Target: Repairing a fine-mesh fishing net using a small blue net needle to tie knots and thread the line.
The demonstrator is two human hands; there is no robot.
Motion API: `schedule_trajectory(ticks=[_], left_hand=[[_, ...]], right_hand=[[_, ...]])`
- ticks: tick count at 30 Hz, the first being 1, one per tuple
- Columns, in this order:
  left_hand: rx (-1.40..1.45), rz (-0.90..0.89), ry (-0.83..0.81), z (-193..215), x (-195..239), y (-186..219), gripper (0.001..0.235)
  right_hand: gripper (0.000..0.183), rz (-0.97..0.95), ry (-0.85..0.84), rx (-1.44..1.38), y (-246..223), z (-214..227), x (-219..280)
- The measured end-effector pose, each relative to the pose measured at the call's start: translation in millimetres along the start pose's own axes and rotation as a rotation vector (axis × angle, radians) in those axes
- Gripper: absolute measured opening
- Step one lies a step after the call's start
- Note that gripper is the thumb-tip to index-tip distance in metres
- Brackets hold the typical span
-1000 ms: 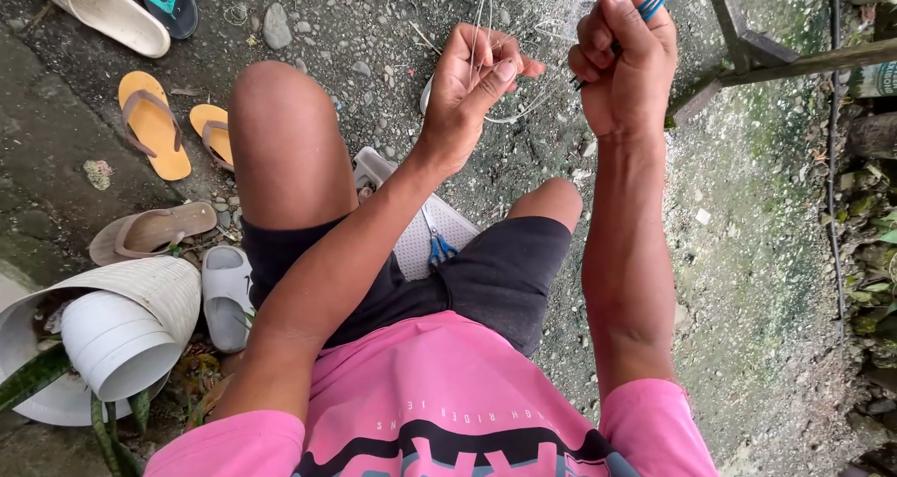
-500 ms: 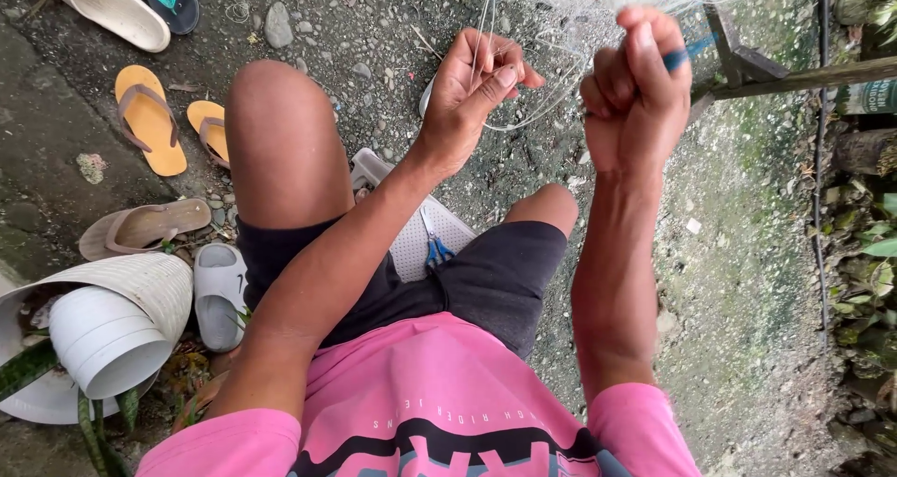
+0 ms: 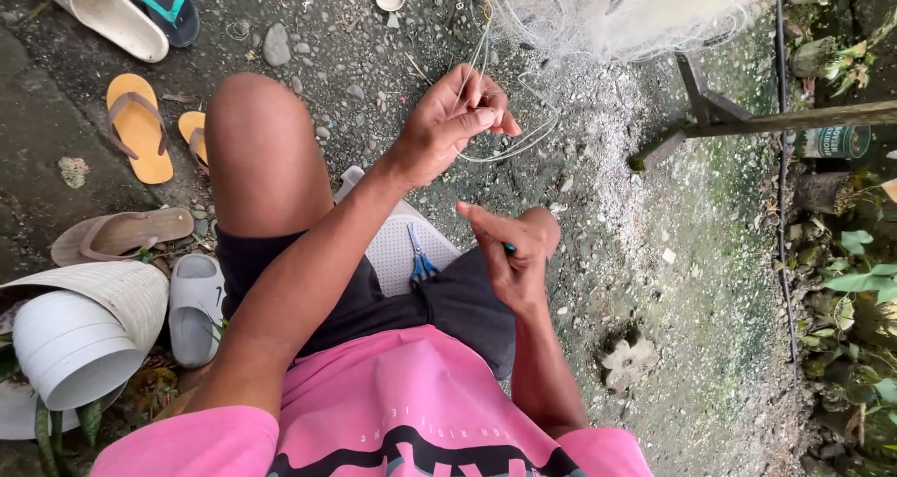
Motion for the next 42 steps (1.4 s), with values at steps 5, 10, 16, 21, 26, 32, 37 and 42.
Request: schedule_trajectory(ticks=[5, 10, 16, 21, 26, 32, 37, 42], left_hand=[[0.032, -0.017, 0.046, 7.0, 0.5, -4.5, 0.016], [0.068, 0.021, 0.217, 22.4, -5.4, -12.2, 0.018], [0.065, 0.182, 0.280, 26.6, -9.1, -24.1, 0.014], [-0.069, 0.436, 0.171, 8.9, -12.4, -20.8, 0.028], [-0.115, 0.487, 0.124, 7.8, -12.2, -24.4, 0.018], [-0.045, 0.554, 0.173, 17.8, -11.4, -39.8, 0.022], [-0.104, 0.578, 0.198, 19.8, -10.7, -49.3, 0.041], [-0.131, 0.419, 0.281, 21.8, -9.0, -45.6, 0.026]], right_hand=[[0.022, -0.033, -0.092, 0.244, -17.0, 3.3, -19.2], [0.035, -0.029, -0.072, 0.492, -25.7, 3.4, -27.0], [0.038, 0.037, -0.070, 0.519, -22.6, -2.8, -30.1], [0.040, 0.070, -0.006, 0.331, -33.3, -2.9, -39.7], [0.040, 0.070, 0.014, 0.343, -35.4, 0.6, -36.0], [0.038, 0.079, 0.060, 0.355, -24.2, 3.0, -27.2], [0.038, 0.090, 0.079, 0.342, -29.5, -0.8, -29.2], [0.040, 0.073, 0.049, 0.348, -24.4, -2.4, -27.0]])
Point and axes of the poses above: each hand's wrist, its own x-axis away from the middle knuckle, its own z-axis out of the back of the hand, y = z × x, the point moved 6 cm from there along -x, towards the middle knuckle, and after that the axes turned 4 degrees about -x, right-handed, at the moved point
